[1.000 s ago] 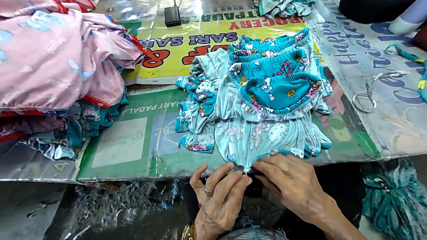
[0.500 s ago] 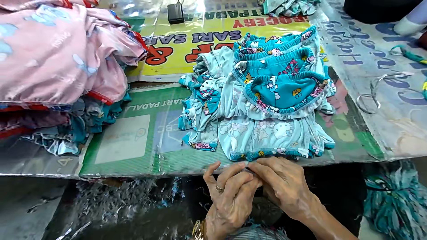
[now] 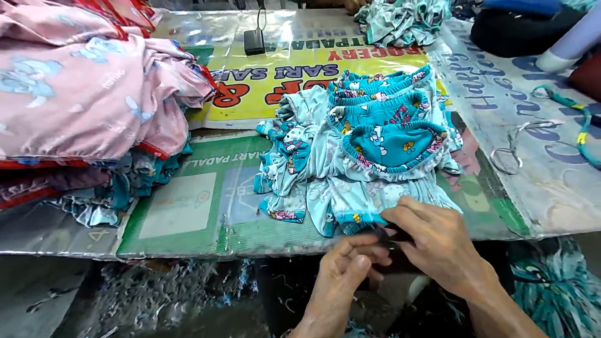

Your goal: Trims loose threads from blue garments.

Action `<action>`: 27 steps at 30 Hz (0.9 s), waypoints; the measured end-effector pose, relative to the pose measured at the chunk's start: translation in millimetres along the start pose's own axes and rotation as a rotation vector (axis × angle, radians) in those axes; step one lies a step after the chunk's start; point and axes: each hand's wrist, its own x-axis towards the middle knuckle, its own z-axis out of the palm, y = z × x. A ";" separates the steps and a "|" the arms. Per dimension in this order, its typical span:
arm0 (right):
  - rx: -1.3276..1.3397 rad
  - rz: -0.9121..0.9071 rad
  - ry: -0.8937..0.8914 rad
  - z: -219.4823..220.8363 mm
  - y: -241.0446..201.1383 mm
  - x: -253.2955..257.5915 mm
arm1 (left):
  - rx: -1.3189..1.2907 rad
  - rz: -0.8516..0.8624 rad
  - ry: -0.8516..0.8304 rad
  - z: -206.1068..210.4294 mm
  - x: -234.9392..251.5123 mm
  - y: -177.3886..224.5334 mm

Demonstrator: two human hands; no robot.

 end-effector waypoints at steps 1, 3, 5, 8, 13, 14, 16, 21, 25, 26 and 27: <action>-0.015 -0.001 0.036 -5.9 -2.3 -0.4 | -0.024 0.013 0.003 7.3 7.8 2.7; -0.095 -0.017 0.087 -15.2 -9.4 -3.0 | -0.115 0.082 0.081 19.2 23.8 8.6; -0.159 -0.032 0.120 -17.5 -15.6 -6.5 | -0.229 0.155 0.155 26.4 37.4 17.3; -0.209 -0.049 0.177 -7.7 -17.9 -8.9 | -0.329 0.190 0.220 32.1 46.7 29.3; -0.253 -0.061 0.239 13.1 -20.7 -2.2 | -0.441 0.009 0.250 32.3 54.5 38.8; -0.220 -0.031 0.219 16.0 -21.7 -2.1 | -0.434 0.028 0.280 29.9 55.4 40.6; -0.079 0.079 0.178 18.7 -22.4 -3.3 | -0.412 0.124 0.303 23.7 54.4 44.6; 0.336 0.241 0.186 11.3 -23.2 -0.7 | -0.412 0.254 0.332 19.9 47.7 48.8; 0.583 0.255 0.244 7.6 -24.8 13.5 | -0.416 0.242 0.321 20.4 46.1 45.1; 0.599 0.242 0.244 8.3 -24.5 16.3 | -0.420 0.234 0.322 20.3 45.9 44.4; 0.595 0.225 0.243 9.9 -24.1 18.3 | -0.430 0.224 0.323 20.4 45.8 44.1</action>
